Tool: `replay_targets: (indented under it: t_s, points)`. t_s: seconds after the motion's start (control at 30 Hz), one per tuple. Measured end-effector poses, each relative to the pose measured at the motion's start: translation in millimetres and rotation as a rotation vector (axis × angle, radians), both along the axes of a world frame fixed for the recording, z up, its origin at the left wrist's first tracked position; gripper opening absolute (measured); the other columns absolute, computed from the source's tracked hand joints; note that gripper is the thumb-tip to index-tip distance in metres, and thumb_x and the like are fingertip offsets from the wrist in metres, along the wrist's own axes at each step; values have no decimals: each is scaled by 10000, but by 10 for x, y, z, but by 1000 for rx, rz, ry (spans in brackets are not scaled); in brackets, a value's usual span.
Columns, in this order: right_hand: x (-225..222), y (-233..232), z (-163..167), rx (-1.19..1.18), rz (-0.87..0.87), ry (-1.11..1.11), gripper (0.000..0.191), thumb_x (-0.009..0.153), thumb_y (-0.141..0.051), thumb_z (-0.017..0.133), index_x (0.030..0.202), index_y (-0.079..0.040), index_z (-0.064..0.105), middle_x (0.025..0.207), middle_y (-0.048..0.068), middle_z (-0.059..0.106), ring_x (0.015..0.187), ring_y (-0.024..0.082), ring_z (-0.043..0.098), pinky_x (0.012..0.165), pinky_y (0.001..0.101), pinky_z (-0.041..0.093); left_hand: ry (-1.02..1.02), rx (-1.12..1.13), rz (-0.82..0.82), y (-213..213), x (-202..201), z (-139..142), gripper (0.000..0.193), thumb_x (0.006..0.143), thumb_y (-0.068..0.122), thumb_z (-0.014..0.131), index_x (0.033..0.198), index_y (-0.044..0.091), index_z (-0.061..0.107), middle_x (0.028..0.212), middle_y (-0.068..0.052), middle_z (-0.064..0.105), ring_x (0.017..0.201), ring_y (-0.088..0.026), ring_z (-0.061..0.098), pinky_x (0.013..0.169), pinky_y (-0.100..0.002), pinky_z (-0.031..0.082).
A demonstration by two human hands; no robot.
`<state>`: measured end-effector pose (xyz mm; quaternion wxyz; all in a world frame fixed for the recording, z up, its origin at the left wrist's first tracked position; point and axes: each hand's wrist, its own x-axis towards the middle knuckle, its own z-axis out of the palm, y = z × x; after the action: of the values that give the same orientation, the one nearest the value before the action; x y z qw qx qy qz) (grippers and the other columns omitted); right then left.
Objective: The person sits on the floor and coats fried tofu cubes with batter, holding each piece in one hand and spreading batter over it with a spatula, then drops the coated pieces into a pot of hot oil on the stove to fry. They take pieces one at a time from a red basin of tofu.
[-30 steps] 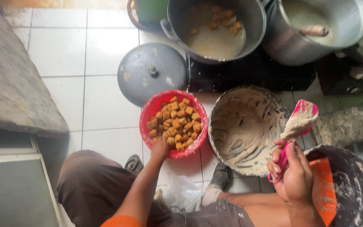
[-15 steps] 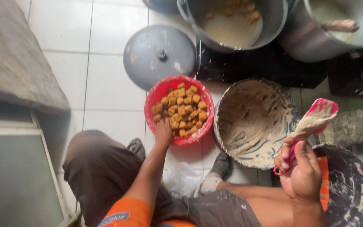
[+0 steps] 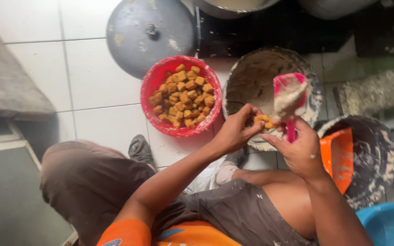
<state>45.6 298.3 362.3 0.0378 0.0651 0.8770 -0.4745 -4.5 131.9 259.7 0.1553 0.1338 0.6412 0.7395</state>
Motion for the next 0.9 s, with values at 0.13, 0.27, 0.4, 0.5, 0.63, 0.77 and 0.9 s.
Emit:
replay_targets:
  t_s: [0.13,0.27,0.4,0.5,0.63,0.77,0.9]
  points:
    - [-5,12,107,-244,0,20,334,867,-70,805,1129,-48,598,948,-49,607,814,12,556,751,200,518,30,91,-27,-84,154,438,272,1049,236,604,1167,-6,571,968,-85,713,896,-126,701,799,-309,561]
    - [59,82,133,-239,15,-2,211,931,-128,751,1080,-40,631,871,-35,644,753,25,579,685,201,485,16,5,-123,-156,191,562,275,1083,267,554,1125,1,606,838,-69,668,755,-106,616,712,-293,534]
    - [132,107,89,-237,-87,-67,187,998,-215,703,975,-36,657,651,-38,542,535,37,461,480,222,373,-73,71,-244,-157,254,475,311,1122,285,517,1086,-1,633,792,-31,601,737,-91,527,664,-288,487]
    - [160,98,102,-317,-90,-73,235,1027,-251,684,949,-36,632,635,-41,530,515,35,446,469,220,364,-139,436,-298,-104,275,372,261,1149,272,518,1109,27,596,923,31,567,834,-61,512,751,-257,466]
    - [148,45,130,-225,-92,-20,222,1005,-250,677,981,-29,663,676,-39,564,546,37,478,495,220,385,-380,551,-208,-34,324,284,124,1084,206,582,1062,84,582,915,48,549,802,-35,504,686,-207,413]
    - [220,-7,98,-19,38,218,254,1031,-250,694,1050,1,657,874,-44,637,787,30,543,708,211,461,-444,531,-19,-14,296,262,130,1062,185,604,991,80,575,839,32,591,746,-41,531,636,-195,413]
    - [293,-3,48,-198,0,28,372,1104,-321,470,1036,-24,683,800,-45,550,707,47,442,627,209,381,-384,544,105,-78,235,352,167,1033,145,638,942,36,550,809,11,634,750,-71,597,709,-240,529]
